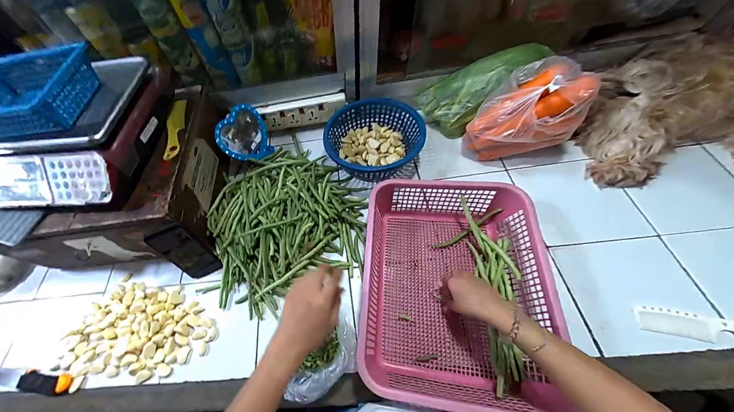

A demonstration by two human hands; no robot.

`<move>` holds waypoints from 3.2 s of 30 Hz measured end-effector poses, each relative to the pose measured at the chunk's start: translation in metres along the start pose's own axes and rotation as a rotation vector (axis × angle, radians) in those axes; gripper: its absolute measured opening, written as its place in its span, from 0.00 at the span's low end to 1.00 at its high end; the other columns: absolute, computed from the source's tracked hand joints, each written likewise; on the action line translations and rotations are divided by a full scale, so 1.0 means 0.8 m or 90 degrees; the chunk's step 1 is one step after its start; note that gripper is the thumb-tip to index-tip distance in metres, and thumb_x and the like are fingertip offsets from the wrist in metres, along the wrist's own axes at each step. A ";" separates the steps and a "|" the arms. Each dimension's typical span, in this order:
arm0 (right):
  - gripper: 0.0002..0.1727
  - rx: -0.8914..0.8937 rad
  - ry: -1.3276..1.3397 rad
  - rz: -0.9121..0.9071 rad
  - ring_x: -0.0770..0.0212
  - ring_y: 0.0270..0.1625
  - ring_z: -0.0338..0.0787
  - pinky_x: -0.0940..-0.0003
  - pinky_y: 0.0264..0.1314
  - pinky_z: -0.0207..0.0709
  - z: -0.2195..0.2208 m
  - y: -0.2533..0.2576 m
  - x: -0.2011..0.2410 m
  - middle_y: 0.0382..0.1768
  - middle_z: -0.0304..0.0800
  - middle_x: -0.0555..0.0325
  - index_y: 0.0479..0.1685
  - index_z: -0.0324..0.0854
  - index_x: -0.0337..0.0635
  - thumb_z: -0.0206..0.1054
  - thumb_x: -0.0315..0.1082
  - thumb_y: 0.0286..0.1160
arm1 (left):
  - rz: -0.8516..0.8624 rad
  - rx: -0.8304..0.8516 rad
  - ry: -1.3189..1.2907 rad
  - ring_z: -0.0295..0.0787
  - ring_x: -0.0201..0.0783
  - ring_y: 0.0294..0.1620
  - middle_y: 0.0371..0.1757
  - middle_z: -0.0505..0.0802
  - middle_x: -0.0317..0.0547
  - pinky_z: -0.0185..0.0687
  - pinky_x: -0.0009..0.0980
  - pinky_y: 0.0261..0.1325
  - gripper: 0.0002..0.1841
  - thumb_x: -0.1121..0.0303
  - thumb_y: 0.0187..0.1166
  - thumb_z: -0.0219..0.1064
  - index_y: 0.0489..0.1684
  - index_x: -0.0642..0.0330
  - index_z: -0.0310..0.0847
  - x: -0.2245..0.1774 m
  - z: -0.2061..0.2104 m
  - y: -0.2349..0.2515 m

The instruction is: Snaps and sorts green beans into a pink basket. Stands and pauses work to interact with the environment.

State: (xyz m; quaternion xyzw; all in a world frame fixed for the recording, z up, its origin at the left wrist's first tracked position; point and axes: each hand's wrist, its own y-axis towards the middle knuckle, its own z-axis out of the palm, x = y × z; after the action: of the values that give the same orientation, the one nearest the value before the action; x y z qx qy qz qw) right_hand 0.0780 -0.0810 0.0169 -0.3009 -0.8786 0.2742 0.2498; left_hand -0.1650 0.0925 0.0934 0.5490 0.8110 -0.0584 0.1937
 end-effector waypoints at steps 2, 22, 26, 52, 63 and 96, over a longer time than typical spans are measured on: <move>0.19 -0.024 0.008 -0.042 0.27 0.72 0.79 0.32 0.75 0.66 0.015 0.000 -0.008 0.65 0.82 0.23 0.60 0.82 0.22 0.69 0.29 0.77 | 0.102 -0.029 -0.028 0.93 0.64 0.54 0.50 0.94 0.67 0.86 0.56 0.59 0.12 0.74 0.78 0.67 0.51 0.74 0.91 -0.013 0.032 -0.014; 0.06 -0.465 -0.094 -0.505 0.35 0.45 0.94 0.49 0.49 0.87 0.042 -0.107 0.127 0.35 0.91 0.34 0.35 0.87 0.21 0.66 0.13 0.63 | 0.220 -0.068 0.066 0.96 0.57 0.35 0.35 0.93 0.63 0.89 0.45 0.33 0.06 0.83 0.65 0.69 0.34 0.77 0.89 -0.046 0.047 -0.043; 0.06 -0.668 -0.090 -0.542 0.43 0.38 0.93 0.55 0.43 0.84 0.047 -0.107 0.132 0.32 0.92 0.44 0.25 0.90 0.33 0.67 0.18 0.57 | 0.270 -0.220 0.052 0.94 0.48 0.28 0.29 0.92 0.55 0.86 0.37 0.27 0.05 0.79 0.62 0.68 0.28 0.71 0.90 -0.040 0.046 -0.051; 0.17 -0.414 1.031 -0.418 0.76 0.32 0.93 0.80 0.41 0.90 0.025 -0.127 0.133 0.34 0.96 0.72 0.35 0.88 0.49 0.58 0.16 0.75 | -0.068 -0.343 -0.653 0.82 0.10 0.36 0.36 0.92 0.36 0.78 0.10 0.42 0.10 0.76 0.81 0.60 0.41 0.78 0.85 -0.069 0.050 -0.102; 0.11 -0.117 1.065 -0.255 0.74 0.31 0.92 0.77 0.42 0.89 0.057 -0.138 0.174 0.30 0.92 0.68 0.45 0.80 0.37 0.58 0.14 0.75 | 0.105 -0.438 -0.213 0.90 0.36 0.35 0.33 0.92 0.57 0.84 0.19 0.45 0.10 0.74 0.74 0.65 0.36 0.72 0.92 -0.056 0.064 -0.094; 0.12 -0.054 0.340 -0.395 0.43 0.51 0.91 0.55 0.62 0.81 0.071 -0.129 0.141 0.51 0.90 0.30 0.54 0.84 0.21 0.63 0.21 0.77 | 0.063 -0.345 -0.175 0.86 0.29 0.30 0.30 0.90 0.50 0.82 0.19 0.38 0.13 0.71 0.82 0.60 0.32 0.70 0.87 -0.003 0.009 -0.128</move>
State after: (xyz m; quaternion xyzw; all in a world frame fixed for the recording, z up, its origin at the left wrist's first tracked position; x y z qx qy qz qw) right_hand -0.0748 -0.0941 0.0723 -0.0920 -0.8422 0.0617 0.5276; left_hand -0.2560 0.0483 0.0755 0.5029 0.7357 0.0960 0.4433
